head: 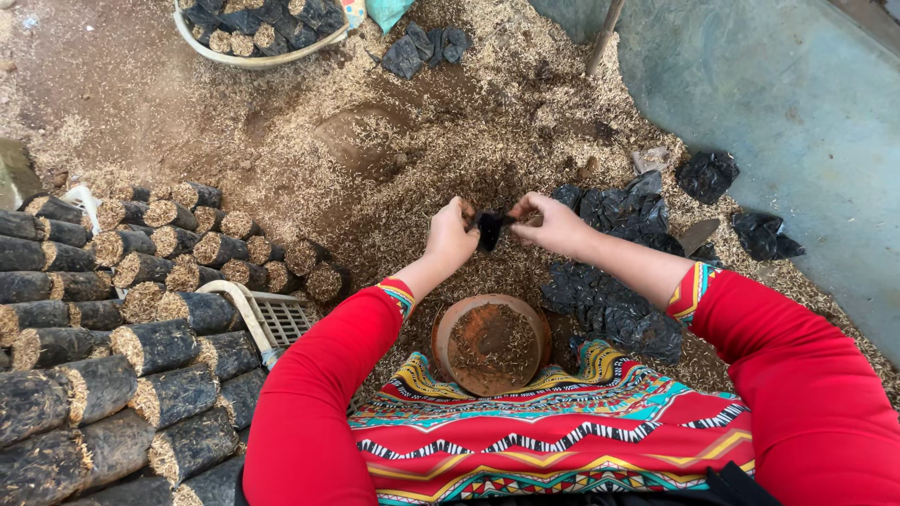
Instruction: The person scoops a loose granular material from a large pile on the floor into small black plastic bags using both hands. They then fold the top of each bag to close it and place the filled bags into a nearby basket.
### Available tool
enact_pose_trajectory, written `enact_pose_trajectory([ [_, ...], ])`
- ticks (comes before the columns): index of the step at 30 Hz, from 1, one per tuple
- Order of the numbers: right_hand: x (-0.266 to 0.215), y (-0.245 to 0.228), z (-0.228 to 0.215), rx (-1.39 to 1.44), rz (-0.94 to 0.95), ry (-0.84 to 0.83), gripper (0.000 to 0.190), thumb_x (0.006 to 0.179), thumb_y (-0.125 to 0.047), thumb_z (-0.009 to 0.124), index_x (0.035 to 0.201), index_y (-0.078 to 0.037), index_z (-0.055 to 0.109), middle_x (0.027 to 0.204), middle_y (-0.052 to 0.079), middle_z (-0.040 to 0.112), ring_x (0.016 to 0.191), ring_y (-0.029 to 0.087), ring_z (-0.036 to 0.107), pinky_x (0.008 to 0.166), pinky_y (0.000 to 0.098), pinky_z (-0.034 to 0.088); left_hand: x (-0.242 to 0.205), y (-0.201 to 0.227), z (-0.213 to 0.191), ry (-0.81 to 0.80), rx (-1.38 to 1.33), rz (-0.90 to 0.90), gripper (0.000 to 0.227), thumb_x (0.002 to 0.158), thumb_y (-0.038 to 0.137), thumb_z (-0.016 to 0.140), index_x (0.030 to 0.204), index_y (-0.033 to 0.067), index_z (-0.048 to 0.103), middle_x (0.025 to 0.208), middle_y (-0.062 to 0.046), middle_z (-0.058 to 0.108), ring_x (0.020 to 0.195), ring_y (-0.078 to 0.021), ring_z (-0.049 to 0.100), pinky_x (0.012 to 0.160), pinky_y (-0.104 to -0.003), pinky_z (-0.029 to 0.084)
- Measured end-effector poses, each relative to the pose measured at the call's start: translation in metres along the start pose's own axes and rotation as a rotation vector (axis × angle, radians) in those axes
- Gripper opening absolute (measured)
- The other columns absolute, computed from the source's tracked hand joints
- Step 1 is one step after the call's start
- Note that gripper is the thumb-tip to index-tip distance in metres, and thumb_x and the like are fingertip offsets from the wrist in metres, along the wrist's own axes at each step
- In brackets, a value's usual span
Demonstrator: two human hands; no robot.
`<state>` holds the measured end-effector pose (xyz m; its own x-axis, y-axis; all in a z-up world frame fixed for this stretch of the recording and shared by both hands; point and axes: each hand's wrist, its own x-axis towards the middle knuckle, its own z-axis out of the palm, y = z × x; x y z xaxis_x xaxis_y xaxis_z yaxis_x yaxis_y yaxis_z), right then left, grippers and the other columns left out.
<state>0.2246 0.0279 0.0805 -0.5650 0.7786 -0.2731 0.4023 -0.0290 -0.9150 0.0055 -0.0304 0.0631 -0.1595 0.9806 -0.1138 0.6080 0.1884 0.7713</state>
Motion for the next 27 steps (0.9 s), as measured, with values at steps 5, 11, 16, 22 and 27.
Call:
enact_pose_trajectory([
  [5,0.004,-0.015,0.026,-0.043,0.275,0.013,0.047,0.093,-0.02,0.073,0.126,-0.003,0.045,0.112,0.013,0.062,0.082,0.019,0.071,0.067,0.0334,0.065,0.001,-0.002,0.018,0.031,0.029,0.027,0.032,0.078,0.003,0.077,0.102,0.0008,0.057,0.1,-0.018,0.069,0.094,-0.0342,0.07,0.081,-0.043,0.057],
  [11,0.034,0.0,0.018,-0.196,0.317,-0.001,0.037,0.085,0.004,0.064,0.12,-0.001,0.055,0.103,0.017,0.067,0.07,0.021,0.075,0.061,0.0318,0.064,-0.002,-0.01,0.001,-0.007,0.174,0.01,0.04,0.072,-0.001,0.078,0.105,0.0032,0.055,0.108,-0.02,0.063,0.1,-0.0383,0.066,0.088,-0.046,0.056],
  [16,0.047,0.006,0.015,-0.325,0.409,-0.068,0.033,0.088,-0.002,0.07,0.119,-0.005,0.058,0.099,0.018,0.07,0.067,0.022,0.073,0.057,0.0336,0.063,-0.015,0.0,-0.011,-0.106,0.372,0.044,0.05,0.077,0.003,0.077,0.118,0.0051,0.049,0.115,-0.02,0.056,0.105,-0.0394,0.061,0.087,-0.048,0.054],
  [22,0.066,0.01,0.018,-0.379,0.485,-0.188,0.034,0.09,-0.006,0.07,0.124,-0.002,0.063,0.092,0.019,0.073,0.063,0.021,0.072,0.056,0.0312,0.066,-0.029,0.005,-0.029,-0.19,0.547,0.705,0.059,0.074,-0.008,0.068,0.128,0.005,0.051,0.12,-0.017,0.049,0.111,-0.0376,0.056,0.085,-0.044,0.057],
  [27,0.082,0.021,0.007,-0.342,0.377,-0.419,0.044,0.094,-0.025,0.069,0.129,-0.003,0.058,0.108,0.018,0.071,0.089,0.026,0.073,0.078,0.0345,0.065,-0.028,-0.017,-0.033,-0.232,0.462,0.754,0.034,0.071,-0.004,0.07,0.104,0.0005,0.062,0.132,-0.024,0.049,0.109,-0.0403,0.056,0.084,-0.046,0.055],
])
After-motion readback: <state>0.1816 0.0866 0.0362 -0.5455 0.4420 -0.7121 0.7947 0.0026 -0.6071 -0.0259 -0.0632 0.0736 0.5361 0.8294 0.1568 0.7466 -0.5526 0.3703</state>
